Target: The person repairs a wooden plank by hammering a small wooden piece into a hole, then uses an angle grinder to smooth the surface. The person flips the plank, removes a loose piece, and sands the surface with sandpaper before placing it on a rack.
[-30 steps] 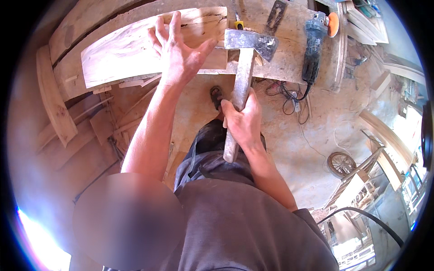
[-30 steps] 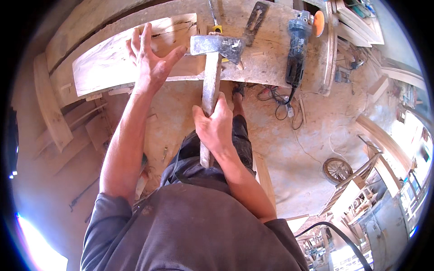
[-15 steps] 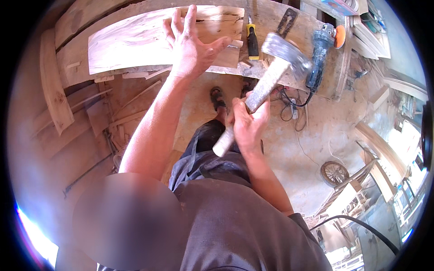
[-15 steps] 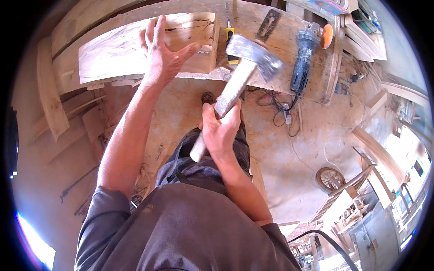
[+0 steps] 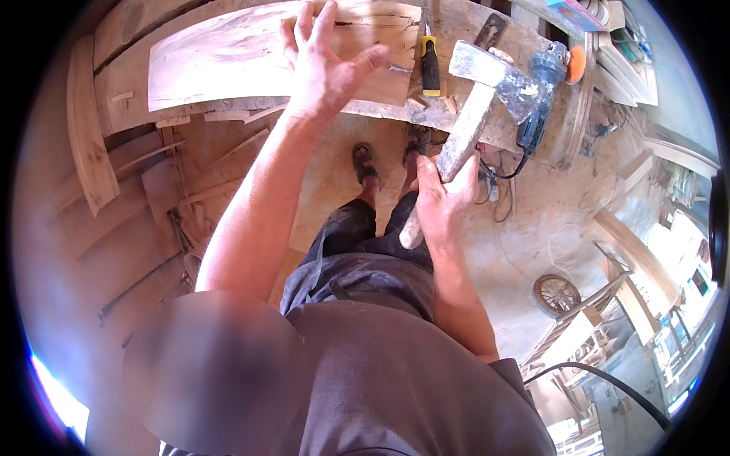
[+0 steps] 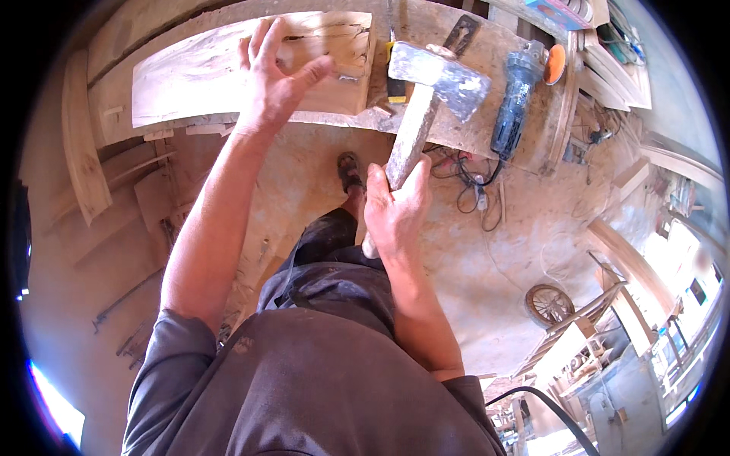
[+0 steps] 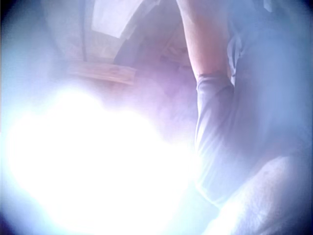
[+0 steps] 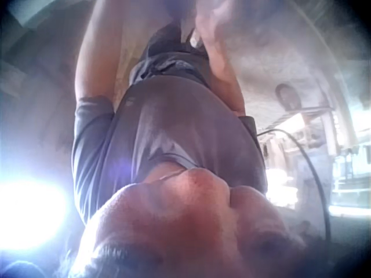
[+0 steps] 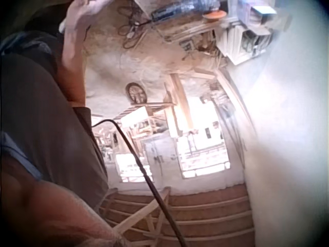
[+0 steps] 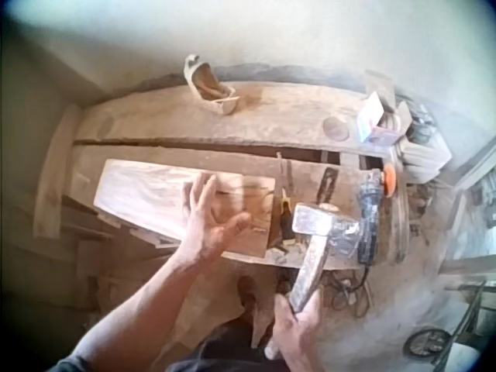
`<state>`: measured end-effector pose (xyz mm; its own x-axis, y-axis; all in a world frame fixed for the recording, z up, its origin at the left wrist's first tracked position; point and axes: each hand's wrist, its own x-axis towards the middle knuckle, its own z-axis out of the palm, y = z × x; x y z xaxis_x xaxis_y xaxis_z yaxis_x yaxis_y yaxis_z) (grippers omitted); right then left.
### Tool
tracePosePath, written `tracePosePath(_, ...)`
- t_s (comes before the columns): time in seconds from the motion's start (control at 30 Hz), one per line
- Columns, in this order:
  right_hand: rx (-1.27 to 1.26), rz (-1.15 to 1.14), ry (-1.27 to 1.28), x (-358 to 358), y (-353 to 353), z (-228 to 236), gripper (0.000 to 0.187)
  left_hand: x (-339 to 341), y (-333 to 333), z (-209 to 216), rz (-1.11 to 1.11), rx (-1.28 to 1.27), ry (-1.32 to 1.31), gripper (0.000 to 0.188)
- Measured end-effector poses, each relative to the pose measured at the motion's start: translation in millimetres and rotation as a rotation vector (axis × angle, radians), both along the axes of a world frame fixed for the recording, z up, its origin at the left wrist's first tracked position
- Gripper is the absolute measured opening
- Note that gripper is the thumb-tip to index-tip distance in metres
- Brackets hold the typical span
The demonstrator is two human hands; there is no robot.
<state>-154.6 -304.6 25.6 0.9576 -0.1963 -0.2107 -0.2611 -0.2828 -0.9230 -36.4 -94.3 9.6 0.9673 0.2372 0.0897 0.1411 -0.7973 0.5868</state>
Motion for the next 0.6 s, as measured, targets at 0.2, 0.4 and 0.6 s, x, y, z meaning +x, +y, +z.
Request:
tracePosePath(0.2, -0.324, 0.233, -0.206, 11, -4, 21, 0.032, 13, 65, -15, 0.130, 0.168, -0.235, 0.061)
tracePosePath(0.4, -0.684, 0.410, 0.037, 25, 5, 20, 0.041, 16, 64, -23, -0.022, 0.463, -0.227, 0.054)
tracePosePath(0.6, -0.711, 0.417, -0.019, 24, -2, 20, 0.058, 11, 51, -4, 0.083, 0.402, -0.172, 0.053)
